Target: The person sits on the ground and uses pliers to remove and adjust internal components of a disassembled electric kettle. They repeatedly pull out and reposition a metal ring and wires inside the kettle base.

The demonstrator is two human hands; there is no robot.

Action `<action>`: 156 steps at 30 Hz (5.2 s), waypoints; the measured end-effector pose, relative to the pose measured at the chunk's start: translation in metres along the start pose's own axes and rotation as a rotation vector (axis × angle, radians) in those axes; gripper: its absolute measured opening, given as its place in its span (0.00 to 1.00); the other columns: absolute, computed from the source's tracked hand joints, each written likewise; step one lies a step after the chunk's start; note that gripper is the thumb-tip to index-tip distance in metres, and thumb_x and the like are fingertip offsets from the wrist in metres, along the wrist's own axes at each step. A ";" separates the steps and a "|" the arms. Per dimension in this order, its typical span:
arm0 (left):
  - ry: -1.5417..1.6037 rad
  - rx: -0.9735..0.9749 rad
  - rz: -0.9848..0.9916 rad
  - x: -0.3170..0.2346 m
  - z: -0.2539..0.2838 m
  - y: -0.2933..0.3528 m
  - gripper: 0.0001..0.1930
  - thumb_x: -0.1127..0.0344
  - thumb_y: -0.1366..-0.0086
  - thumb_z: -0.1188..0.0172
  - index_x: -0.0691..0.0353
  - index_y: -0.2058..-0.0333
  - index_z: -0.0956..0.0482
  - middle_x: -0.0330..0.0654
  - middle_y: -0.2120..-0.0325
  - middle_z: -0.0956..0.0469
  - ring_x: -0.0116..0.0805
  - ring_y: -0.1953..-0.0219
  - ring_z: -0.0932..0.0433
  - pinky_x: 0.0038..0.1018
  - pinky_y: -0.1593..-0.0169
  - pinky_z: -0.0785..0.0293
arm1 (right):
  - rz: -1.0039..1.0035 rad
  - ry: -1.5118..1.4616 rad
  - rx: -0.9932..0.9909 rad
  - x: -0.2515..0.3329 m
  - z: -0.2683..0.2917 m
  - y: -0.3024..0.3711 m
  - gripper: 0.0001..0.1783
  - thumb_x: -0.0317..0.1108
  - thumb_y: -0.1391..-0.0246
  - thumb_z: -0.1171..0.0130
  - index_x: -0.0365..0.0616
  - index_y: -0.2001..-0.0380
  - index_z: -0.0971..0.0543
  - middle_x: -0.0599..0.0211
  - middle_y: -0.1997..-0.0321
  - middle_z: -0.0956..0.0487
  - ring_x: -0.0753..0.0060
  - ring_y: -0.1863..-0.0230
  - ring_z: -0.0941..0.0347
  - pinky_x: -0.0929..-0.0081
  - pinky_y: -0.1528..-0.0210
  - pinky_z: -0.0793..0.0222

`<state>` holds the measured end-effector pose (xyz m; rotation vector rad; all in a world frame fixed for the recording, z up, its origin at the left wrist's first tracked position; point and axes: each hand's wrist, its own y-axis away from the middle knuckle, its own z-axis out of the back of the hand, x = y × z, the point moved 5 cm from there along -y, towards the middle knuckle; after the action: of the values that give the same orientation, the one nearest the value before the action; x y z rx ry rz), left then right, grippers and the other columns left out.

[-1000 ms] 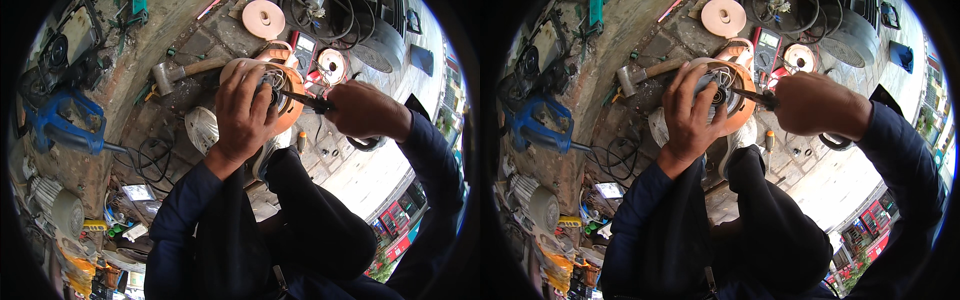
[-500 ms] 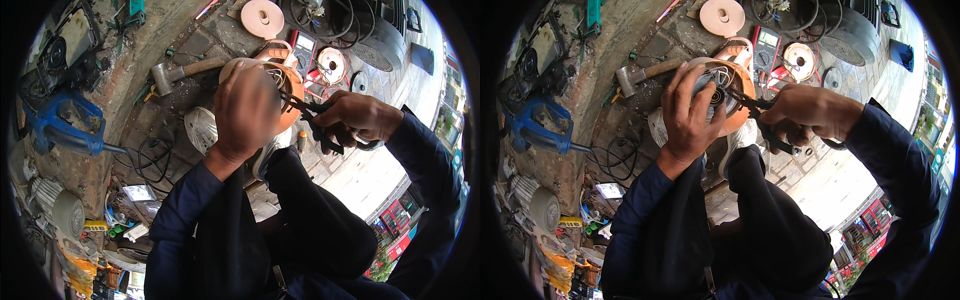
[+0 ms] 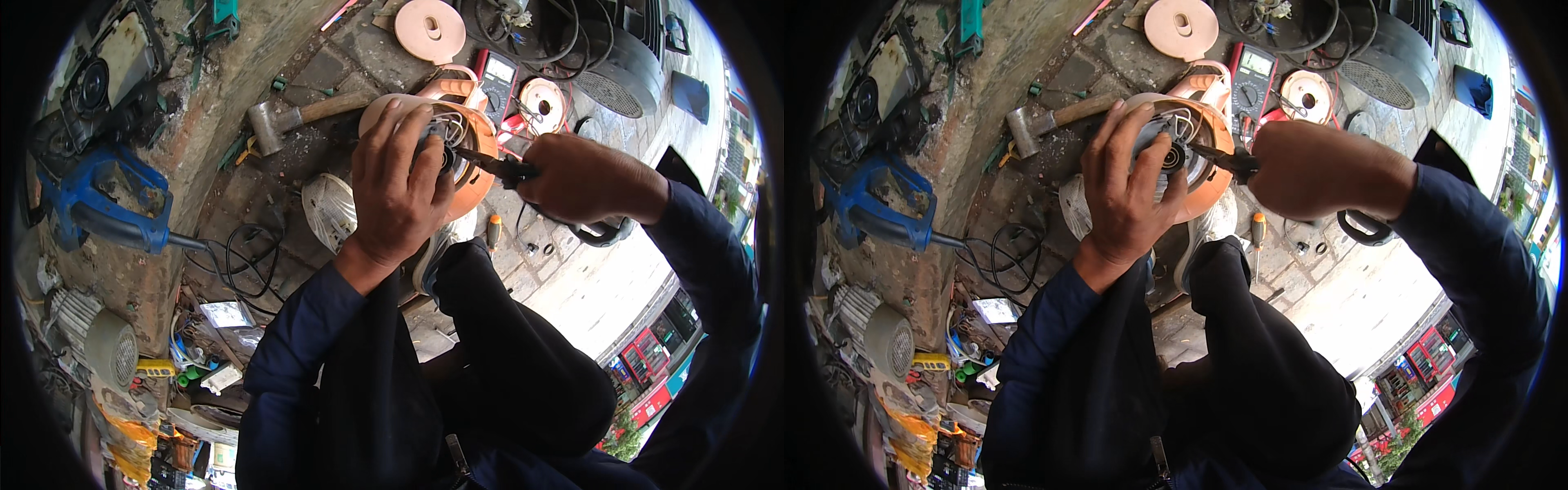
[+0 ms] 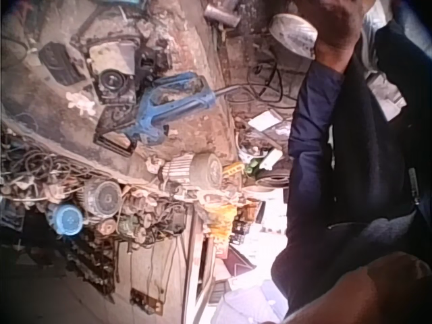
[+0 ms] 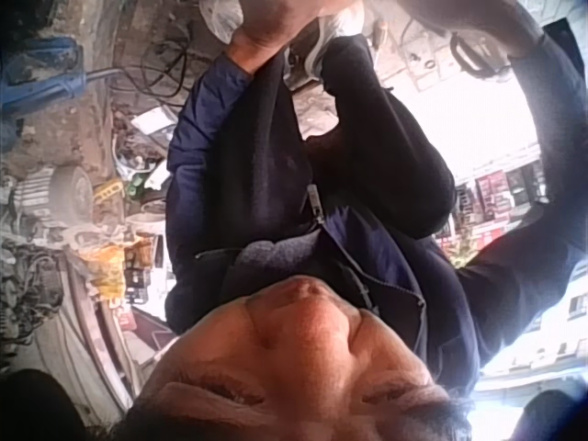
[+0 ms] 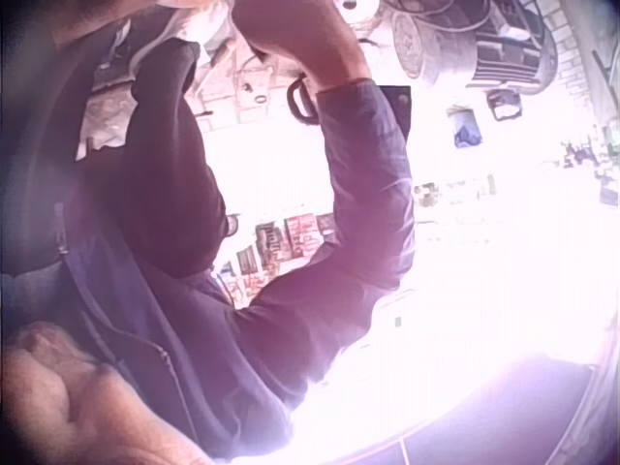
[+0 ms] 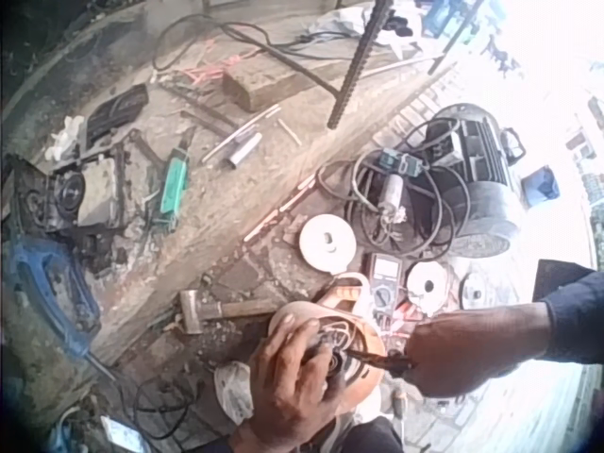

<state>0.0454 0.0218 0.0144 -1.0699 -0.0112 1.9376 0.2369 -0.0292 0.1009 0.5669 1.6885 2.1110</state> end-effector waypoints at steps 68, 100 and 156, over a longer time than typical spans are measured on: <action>-0.027 0.008 0.021 -0.002 0.001 0.001 0.21 0.70 0.44 0.24 0.64 0.50 0.14 0.52 0.34 0.23 0.62 0.29 0.26 0.52 0.29 0.29 | -0.205 -0.842 0.283 -0.019 -0.022 0.000 0.17 0.32 0.26 0.41 0.27 0.66 0.16 0.54 0.73 0.12 0.71 0.85 0.21 0.74 0.84 0.27; -0.014 0.003 0.021 -0.001 0.002 -0.001 0.16 0.71 0.39 0.30 0.66 0.52 0.17 0.53 0.37 0.20 0.62 0.32 0.24 0.55 0.33 0.26 | -0.153 -0.265 0.092 -0.011 -0.005 0.011 0.16 0.35 0.30 0.37 0.31 0.66 0.15 0.53 0.73 0.14 0.60 0.75 0.14 0.61 0.71 0.18; -0.047 0.021 -0.011 -0.003 0.003 -0.001 0.19 0.63 0.33 0.32 0.70 0.49 0.14 0.58 0.40 0.19 0.63 0.32 0.24 0.54 0.27 0.27 | -0.215 -0.711 0.204 -0.023 -0.019 0.004 0.15 0.32 0.29 0.36 0.28 0.66 0.16 0.58 0.74 0.13 0.72 0.84 0.18 0.74 0.82 0.23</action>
<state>0.0448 0.0215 0.0184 -1.0083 -0.0220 1.9486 0.2455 -0.0578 0.0989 1.0002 1.4564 1.3558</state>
